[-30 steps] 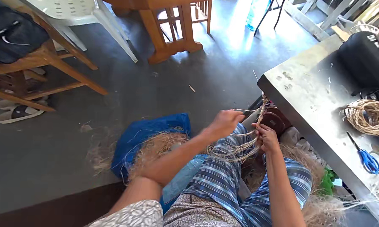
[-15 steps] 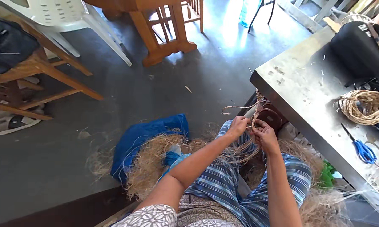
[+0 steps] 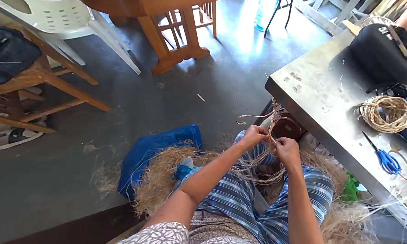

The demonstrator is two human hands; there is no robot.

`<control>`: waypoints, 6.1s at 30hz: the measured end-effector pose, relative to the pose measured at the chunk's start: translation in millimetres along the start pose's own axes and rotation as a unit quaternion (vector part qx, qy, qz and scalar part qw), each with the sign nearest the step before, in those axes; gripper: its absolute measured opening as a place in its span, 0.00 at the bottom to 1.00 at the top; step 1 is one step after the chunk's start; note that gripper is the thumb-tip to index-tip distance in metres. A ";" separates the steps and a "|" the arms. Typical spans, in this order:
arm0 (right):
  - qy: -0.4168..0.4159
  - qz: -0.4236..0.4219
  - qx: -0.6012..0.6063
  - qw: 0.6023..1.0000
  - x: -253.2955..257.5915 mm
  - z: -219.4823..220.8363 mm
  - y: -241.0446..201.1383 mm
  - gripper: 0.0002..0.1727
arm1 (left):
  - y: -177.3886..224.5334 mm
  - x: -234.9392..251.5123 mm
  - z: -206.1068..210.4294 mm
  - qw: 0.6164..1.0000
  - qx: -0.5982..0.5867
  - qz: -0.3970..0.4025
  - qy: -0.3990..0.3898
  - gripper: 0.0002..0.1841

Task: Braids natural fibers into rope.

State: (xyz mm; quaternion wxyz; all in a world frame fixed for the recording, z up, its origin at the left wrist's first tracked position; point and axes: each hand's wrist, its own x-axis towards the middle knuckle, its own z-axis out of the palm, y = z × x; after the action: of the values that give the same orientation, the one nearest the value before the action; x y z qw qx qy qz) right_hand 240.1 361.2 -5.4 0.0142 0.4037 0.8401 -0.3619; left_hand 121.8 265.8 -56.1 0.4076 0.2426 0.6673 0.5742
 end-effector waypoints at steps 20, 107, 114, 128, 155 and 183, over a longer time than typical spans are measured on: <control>0.028 -0.099 -0.104 0.989 -42.7 44.3 -26.0 0.16 | -2.5 -14.9 -13.8 1.000 0.010 0.005 0.022 0.06; -0.154 -0.039 0.368 0.916 23.5 32.0 22.6 0.11 | -5.5 -5.6 10.9 0.995 0.083 -0.016 0.057 0.28; -0.144 -0.006 0.329 0.933 20.4 29.8 26.1 0.26 | -0.4 -9.0 2.6 0.997 0.032 -0.062 0.034 0.18; -0.075 0.006 0.104 0.992 12.1 4.0 21.8 0.12 | -20.1 3.5 -7.2 0.998 0.048 0.046 -0.017 0.06; -0.017 -0.042 0.248 0.968 10.9 21.6 17.4 0.20 | -4.4 -17.4 0.8 0.996 -0.079 -0.038 0.027 0.05; -0.074 -0.056 0.294 0.951 35.1 49.9 17.6 0.10 | 4.5 -48.9 -17.4 0.974 0.211 -0.013 0.076 0.09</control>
State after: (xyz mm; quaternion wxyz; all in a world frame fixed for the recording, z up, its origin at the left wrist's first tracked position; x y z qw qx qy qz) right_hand 215.2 361.0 -63.8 -0.0631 0.3144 0.7143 -0.6221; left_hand 133.7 218.2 -38.6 0.3032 0.2700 0.8056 0.4315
